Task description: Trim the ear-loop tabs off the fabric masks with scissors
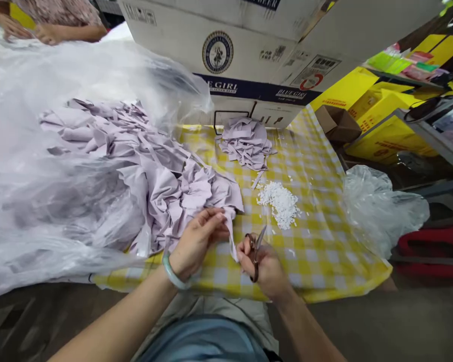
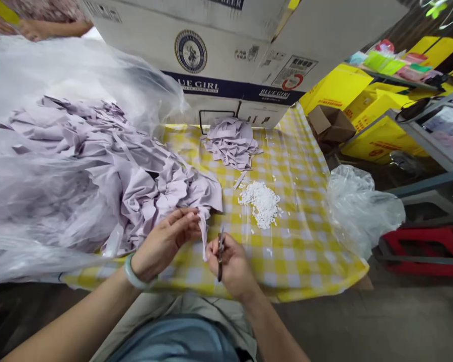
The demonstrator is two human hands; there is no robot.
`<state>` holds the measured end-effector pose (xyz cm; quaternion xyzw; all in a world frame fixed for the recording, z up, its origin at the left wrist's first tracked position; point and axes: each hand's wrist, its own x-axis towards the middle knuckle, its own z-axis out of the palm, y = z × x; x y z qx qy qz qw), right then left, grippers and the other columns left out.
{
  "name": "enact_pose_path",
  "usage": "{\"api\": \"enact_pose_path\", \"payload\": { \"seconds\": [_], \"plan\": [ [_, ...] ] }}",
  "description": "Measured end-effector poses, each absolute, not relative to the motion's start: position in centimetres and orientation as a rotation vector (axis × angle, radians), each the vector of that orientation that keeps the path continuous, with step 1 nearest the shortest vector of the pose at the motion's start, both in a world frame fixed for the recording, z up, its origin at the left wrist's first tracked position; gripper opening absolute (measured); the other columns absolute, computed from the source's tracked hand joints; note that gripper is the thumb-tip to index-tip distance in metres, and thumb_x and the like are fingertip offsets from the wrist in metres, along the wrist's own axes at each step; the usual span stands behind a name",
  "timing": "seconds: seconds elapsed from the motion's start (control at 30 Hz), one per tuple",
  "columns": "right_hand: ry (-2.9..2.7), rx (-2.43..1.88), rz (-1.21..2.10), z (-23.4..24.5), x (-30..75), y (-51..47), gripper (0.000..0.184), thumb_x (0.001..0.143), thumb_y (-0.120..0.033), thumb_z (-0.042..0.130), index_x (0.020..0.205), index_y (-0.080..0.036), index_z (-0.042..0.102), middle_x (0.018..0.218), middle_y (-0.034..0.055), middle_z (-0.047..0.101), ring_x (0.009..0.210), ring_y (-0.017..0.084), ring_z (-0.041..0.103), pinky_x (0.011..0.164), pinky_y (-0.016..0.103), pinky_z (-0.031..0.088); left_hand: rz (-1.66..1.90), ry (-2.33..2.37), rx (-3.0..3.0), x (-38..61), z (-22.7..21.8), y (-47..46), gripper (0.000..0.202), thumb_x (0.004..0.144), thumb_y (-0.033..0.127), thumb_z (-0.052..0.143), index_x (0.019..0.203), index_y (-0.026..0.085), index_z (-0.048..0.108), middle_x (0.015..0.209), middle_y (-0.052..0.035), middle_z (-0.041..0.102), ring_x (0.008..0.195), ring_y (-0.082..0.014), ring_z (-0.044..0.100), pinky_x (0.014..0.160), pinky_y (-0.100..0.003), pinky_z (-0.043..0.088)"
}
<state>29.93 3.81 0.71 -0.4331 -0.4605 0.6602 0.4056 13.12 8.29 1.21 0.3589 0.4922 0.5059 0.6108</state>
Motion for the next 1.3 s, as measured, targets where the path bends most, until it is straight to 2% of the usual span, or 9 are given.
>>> {"api": "enact_pose_path", "payload": {
  "seconds": [0.1, 0.2, 0.27, 0.43, 0.7, 0.83, 1.07, 1.2, 1.3],
  "plan": [
    [-1.124, -1.054, 1.767, 1.3, 28.9, 1.9, 0.03, 0.073, -0.02, 0.071, 0.07, -0.021, 0.041, 0.071, -0.0032, 0.049, 0.06, 0.008, 0.04, 0.056, 0.022, 0.032, 1.353, 1.324, 1.076, 10.3, 0.2, 12.6, 0.052, 0.081, 0.048, 0.069, 0.121, 0.019, 0.053, 0.119, -0.0097, 0.063, 0.111, -0.0226, 0.063, 0.098, -0.04, 0.051],
    [-1.136, -1.009, 1.809, 2.5, 28.7, 1.8, 0.031, 0.072, -0.019, 0.07, 0.069, -0.021, 0.039, 0.072, -0.0035, 0.049, 0.06, 0.008, 0.04, 0.056, 0.021, 0.032, 1.264, 1.614, 1.816, 7.3, -0.4, 16.5, 0.068, 0.078, 0.055, 0.07, 0.127, 0.009, 0.055, 0.151, -0.0171, 0.038, 0.147, -0.0361, 0.023, 0.12, -0.053, 0.019],
    [-1.161, -1.02, 1.788, 3.1, 29.3, 1.9, 0.031, 0.073, -0.02, 0.069, 0.069, -0.021, 0.039, 0.071, -0.0033, 0.049, 0.059, 0.008, 0.041, 0.055, 0.022, 0.033, 1.124, 1.594, 2.057, 6.5, -0.8, 17.3, 0.061, 0.078, 0.054, 0.07, 0.122, 0.012, 0.063, 0.154, -0.0145, 0.039, 0.149, -0.0395, 0.018, 0.121, -0.059, 0.005],
    [-1.132, -0.99, 1.724, 4.3, 32.4, 0.8, 0.033, 0.079, -0.024, 0.066, 0.068, -0.022, 0.035, 0.067, -0.0039, 0.048, 0.053, 0.009, 0.043, 0.05, 0.023, 0.034, 0.847, 1.513, 2.229, 6.3, -2.5, 18.7, 0.039, 0.084, 0.052, 0.06, 0.102, 0.021, 0.075, 0.13, -0.0123, 0.065, 0.127, -0.0347, 0.053, 0.118, -0.059, 0.021],
    [-0.898, -0.937, 1.627, 5.4, 33.8, 0.9, 0.031, 0.078, -0.025, 0.068, 0.074, -0.023, 0.038, 0.067, -0.0052, 0.051, 0.054, 0.01, 0.046, 0.052, 0.023, 0.038, 1.059, 1.781, 2.081, 8.0, 0.8, 17.1, 0.029, 0.091, 0.036, 0.053, 0.105, 0.016, 0.069, 0.134, -0.0182, 0.055, 0.133, -0.035, 0.04, 0.113, -0.056, 0.026],
    [-0.92, -1.136, 1.461, 3.7, 32.2, 1.3, 0.03, 0.077, -0.028, 0.07, 0.072, -0.022, 0.04, 0.072, -0.0031, 0.053, 0.057, 0.01, 0.05, 0.055, 0.025, 0.042, 0.966, 1.388, 1.829, 13.0, 2.0, 5.3, 0.037, 0.095, 0.041, 0.047, 0.074, 0.018, 0.067, 0.078, -0.0089, 0.063, 0.08, -0.023, 0.059, 0.078, -0.037, 0.048],
    [-1.474, -1.113, 1.357, 1.0, 29.7, -0.7, 0.02, 0.076, -0.011, 0.064, 0.076, -0.023, 0.048, 0.075, -0.0019, 0.056, 0.068, 0.013, 0.053, 0.066, 0.027, 0.044, 0.937, 0.93, 0.66, 14.8, 2.3, 1.0, 0.022, 0.085, 0.036, 0.069, 0.077, 0.016, 0.064, 0.075, -0.0009, 0.061, 0.075, -0.0136, 0.056, 0.075, -0.024, 0.046],
    [-1.384, -1.091, 1.253, 1.6, 30.0, 1.1, 0.021, 0.084, -0.014, 0.062, 0.082, -0.025, 0.044, 0.092, 0.001, 0.063, 0.085, 0.016, 0.06, 0.079, 0.032, 0.048, 0.999, 0.92, 0.406, 13.5, 3.4, 2.1, 0.023, 0.079, 0.035, 0.076, 0.083, 0.016, 0.063, 0.08, -0.0023, 0.066, 0.064, -0.0099, 0.057, 0.059, -0.019, 0.045],
    [-1.559, -1.06, 1.091, 2.1, 30.4, 3.8, 0.023, 0.08, -0.014, 0.066, 0.086, -0.025, 0.046, 0.113, 0.0047, 0.064, 0.109, 0.02, 0.057, 0.097, 0.037, 0.043, 0.944, 0.864, 0.437, 12.6, 4.4, 2.1, 0.024, 0.085, 0.034, 0.069, 0.076, 0.013, 0.061, 0.068, 0.0, 0.06, 0.046, -0.0033, 0.042, 0.044, -0.015, 0.03]
  ]
}}
